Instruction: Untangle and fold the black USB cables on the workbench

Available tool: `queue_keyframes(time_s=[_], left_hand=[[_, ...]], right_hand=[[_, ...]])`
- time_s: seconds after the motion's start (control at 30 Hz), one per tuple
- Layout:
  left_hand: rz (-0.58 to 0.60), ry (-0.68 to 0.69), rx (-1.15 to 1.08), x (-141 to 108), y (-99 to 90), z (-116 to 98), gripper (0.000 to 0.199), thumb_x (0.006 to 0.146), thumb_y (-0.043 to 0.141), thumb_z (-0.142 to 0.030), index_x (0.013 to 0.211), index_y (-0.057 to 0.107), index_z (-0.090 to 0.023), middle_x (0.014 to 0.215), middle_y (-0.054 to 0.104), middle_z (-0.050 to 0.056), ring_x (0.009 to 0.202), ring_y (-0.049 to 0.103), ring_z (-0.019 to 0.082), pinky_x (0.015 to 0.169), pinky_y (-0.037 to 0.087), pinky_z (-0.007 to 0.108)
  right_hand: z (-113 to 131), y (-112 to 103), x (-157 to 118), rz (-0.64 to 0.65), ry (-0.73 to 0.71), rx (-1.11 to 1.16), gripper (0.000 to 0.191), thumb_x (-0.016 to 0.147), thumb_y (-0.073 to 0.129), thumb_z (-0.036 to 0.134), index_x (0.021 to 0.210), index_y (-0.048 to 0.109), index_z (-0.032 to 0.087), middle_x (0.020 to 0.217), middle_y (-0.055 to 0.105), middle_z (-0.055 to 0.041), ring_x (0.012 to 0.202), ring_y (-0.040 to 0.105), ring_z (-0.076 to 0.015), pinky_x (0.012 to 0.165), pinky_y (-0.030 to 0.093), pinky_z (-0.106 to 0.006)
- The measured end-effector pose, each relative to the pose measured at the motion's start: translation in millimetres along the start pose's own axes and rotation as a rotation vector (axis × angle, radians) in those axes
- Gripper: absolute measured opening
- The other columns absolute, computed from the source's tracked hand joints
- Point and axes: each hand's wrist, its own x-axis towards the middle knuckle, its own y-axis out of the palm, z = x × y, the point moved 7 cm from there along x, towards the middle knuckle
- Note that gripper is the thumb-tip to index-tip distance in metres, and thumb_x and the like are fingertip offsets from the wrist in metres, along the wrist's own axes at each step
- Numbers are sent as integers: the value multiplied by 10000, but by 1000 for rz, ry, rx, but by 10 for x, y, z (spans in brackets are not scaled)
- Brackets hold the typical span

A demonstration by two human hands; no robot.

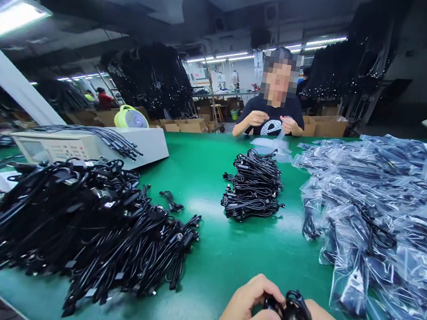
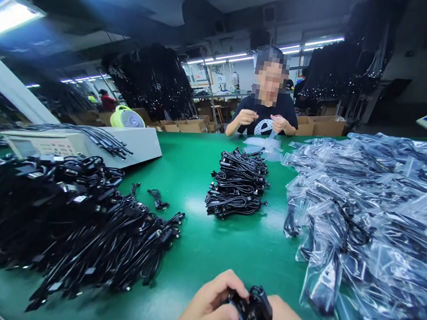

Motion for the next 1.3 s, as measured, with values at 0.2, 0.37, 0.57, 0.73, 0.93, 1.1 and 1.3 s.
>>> queue_keyframes(time_s=[0.2, 0.37, 0.57, 0.73, 0.93, 1.1, 1.3], left_hand=[[-29, -20, 45, -7, -16, 25, 378, 788, 787, -473, 961, 654, -165, 772, 646, 1, 631, 578, 108, 718, 491, 276], [-89, 34, 209, -7, -69, 25, 352, 806, 767, -502, 943, 709, -183, 835, 668, 28, 723, 608, 144, 722, 511, 277], [-86, 177, 297, -15, -55, -36, 341, 890, 687, -506, 976, 766, -186, 907, 666, 54, 725, 612, 136, 693, 530, 258], [-135, 249, 426, -19, -93, -104, 456, 926, 603, -591, 1079, 788, -204, 892, 703, 73, 837, 659, 179, 779, 531, 288], [-148, 292, 563, -24, -75, -181, 409, 998, 524, -491, 1137, 782, -205, 923, 735, 83, 874, 656, 187, 828, 527, 313], [-107, 270, 625, -51, 41, -171, 387, 1025, 473, -423, 1101, 788, -211, 941, 703, 83, 914, 643, 195, 841, 528, 322], [-52, 381, 657, -130, 104, -209, 626, 1015, 388, -586, 1469, 543, -184, 1093, 654, 137, 1013, 604, 240, 919, 530, 419]], right_hand=[[-7, 2, 5, -15, -14, 22, 160, 674, 664, 280, 772, 602, 168, 521, 507, 72, 418, 416, -59, 502, 247, -209], [-51, 3, 35, -28, -18, 25, 188, 664, 668, 286, 802, 622, 167, 554, 545, 66, 415, 451, -63, 500, 266, -211], [-12, 17, 13, -71, 9, 10, 152, 646, 637, 285, 741, 582, 180, 494, 554, 48, 454, 480, -96, 529, 340, -222], [-31, 39, 33, -94, -15, 48, 264, 682, 709, 405, 740, 615, 165, 572, 643, -11, 530, 555, -128, 608, 459, -265], [23, 104, 5, -91, -21, 36, 290, 756, 708, 397, 881, 640, 145, 720, 674, -25, 642, 602, -128, 693, 484, -263], [29, 141, 2, -123, -2, -105, 192, 685, 704, 252, 818, 579, 191, 674, 520, 67, 528, 407, -69, 522, 365, -207], [85, 132, 69, -165, -120, -316, 249, 746, 751, 388, 810, 602, 198, 632, 534, 53, 627, 492, -133, 611, 417, -245]])
